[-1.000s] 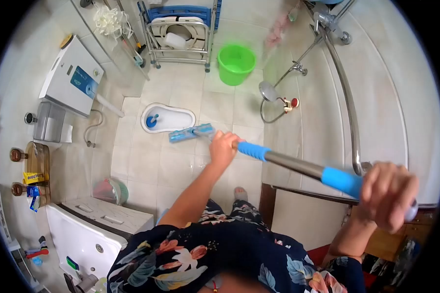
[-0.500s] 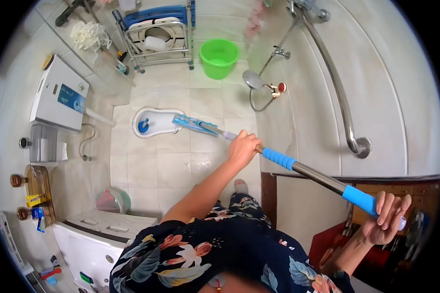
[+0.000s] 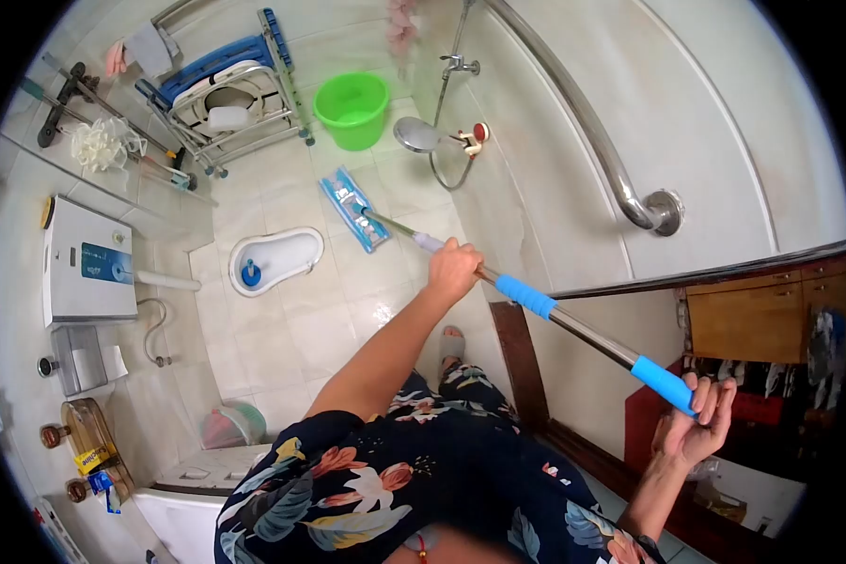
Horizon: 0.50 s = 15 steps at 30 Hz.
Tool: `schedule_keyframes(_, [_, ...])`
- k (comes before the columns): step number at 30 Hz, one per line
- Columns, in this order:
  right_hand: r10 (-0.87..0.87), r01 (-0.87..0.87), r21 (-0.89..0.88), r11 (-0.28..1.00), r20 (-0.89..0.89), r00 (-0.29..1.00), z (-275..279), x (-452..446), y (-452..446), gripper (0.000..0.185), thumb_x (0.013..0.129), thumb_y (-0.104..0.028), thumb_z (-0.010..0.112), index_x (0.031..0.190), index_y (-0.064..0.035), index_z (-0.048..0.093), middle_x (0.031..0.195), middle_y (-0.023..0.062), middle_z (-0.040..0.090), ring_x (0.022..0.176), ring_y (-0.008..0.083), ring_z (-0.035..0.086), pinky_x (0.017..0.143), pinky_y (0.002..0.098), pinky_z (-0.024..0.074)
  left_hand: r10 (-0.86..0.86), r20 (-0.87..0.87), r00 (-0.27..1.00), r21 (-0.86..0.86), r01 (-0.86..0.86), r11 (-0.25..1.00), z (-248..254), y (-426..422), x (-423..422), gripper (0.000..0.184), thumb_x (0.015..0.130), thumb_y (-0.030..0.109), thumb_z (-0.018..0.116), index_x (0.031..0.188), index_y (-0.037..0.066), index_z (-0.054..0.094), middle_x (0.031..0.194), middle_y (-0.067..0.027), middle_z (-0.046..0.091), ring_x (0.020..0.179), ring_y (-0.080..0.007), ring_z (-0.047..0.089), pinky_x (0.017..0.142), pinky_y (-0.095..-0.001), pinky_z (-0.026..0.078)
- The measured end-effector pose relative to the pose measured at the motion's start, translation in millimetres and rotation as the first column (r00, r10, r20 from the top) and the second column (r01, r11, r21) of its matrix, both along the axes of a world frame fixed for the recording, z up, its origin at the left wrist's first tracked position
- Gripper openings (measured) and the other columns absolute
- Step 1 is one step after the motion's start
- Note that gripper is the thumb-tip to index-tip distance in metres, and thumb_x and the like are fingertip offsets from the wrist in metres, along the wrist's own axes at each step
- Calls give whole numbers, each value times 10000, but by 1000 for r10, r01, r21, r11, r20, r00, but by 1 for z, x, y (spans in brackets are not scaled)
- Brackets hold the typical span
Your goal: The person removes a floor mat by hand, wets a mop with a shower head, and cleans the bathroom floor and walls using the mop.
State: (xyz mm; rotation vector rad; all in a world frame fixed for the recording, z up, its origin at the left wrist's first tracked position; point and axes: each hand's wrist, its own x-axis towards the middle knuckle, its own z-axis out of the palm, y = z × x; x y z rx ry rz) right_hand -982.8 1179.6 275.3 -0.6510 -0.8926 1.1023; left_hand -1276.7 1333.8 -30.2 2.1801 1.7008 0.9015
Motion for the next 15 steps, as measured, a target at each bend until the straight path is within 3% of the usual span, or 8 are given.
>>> schedule_keyframes(7, [-7, 6, 59, 998, 15, 1000, 1, 14, 20, 173, 945, -111, 441, 1048, -14, 540, 529, -31, 332, 560, 104, 351, 721, 300, 324, -6, -27, 1000, -81, 4, 997, 0, 12, 21, 122, 673, 240, 697, 655, 144, 623, 729, -36, 587, 643, -252, 606, 519, -376, 468])
schedule_keyframes(15, [-44, 43, 104, 994, 8, 999, 3, 6, 19, 216, 931, -84, 445, 1110, -21, 547, 537, -31, 329, 556, 95, 351, 686, 283, 317, -64, -16, 998, -97, 62, 993, 1, 4, 14, 178, 678, 290, 715, 668, 143, 615, 740, -42, 584, 644, -255, 616, 521, -390, 468])
